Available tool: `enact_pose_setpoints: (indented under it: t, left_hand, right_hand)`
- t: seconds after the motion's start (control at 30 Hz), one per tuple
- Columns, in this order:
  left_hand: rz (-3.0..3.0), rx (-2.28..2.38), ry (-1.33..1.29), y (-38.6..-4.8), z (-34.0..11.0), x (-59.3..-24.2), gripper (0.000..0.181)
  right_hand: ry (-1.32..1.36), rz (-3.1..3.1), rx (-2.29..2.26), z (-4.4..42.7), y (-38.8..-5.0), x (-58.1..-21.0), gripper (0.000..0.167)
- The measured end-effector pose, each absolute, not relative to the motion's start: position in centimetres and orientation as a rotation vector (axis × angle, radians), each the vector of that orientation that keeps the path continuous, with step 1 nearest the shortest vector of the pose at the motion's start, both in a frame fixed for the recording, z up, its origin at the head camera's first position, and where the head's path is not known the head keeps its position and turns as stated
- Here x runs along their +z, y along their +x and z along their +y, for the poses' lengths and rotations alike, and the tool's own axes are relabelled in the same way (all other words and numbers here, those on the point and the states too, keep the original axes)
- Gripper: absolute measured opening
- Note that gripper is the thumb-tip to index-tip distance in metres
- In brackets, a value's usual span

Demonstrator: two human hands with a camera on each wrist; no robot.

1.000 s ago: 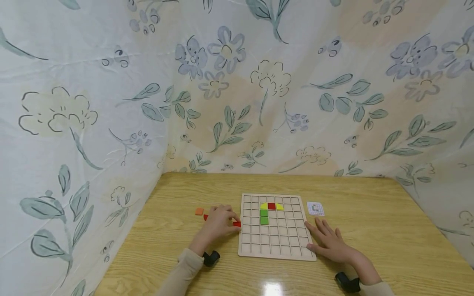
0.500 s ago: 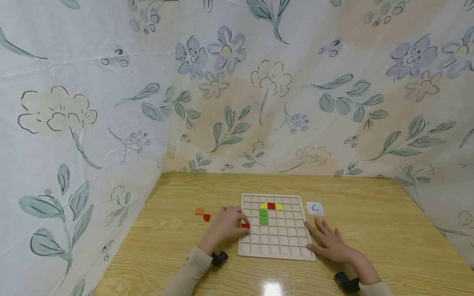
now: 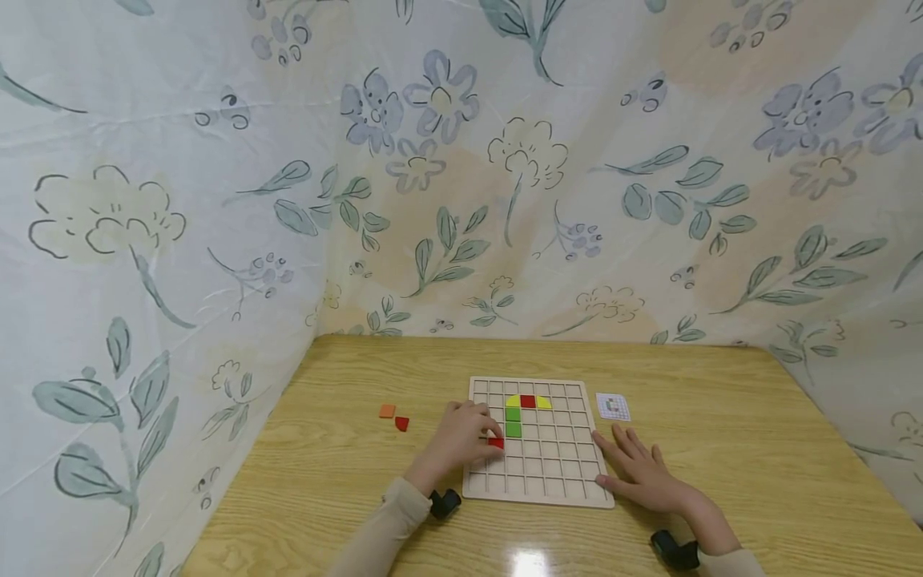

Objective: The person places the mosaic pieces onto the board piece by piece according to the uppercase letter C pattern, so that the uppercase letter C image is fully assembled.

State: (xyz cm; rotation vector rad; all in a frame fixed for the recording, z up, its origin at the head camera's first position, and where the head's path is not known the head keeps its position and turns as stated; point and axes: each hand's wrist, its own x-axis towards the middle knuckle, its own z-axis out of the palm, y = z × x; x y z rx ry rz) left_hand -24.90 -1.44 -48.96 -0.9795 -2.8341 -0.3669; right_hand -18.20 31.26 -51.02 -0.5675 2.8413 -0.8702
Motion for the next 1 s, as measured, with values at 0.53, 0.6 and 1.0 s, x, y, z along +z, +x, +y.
enact_pose_setpoints:
  t: [0.53, 0.6, 1.0]
  left_hand:
    - [-2.835, -0.378, -0.969, -24.8, 0.8, -48.9, 0.022]
    - [-2.839, -0.382, -0.968, -24.7, 0.9, -48.8, 0.022]
    - [-2.871, -0.443, -0.962, -25.0, 0.8, -49.0, 0.022]
  right_hand:
    - [-0.565, 2.841, -0.889, 31.1, -18.0, -50.9, 0.067]
    - [-0.564, 2.841, -0.882, 31.1, -18.0, -50.9, 0.067]
    - [-0.567, 2.84, -0.888, 31.1, -18.0, -51.0, 0.067]
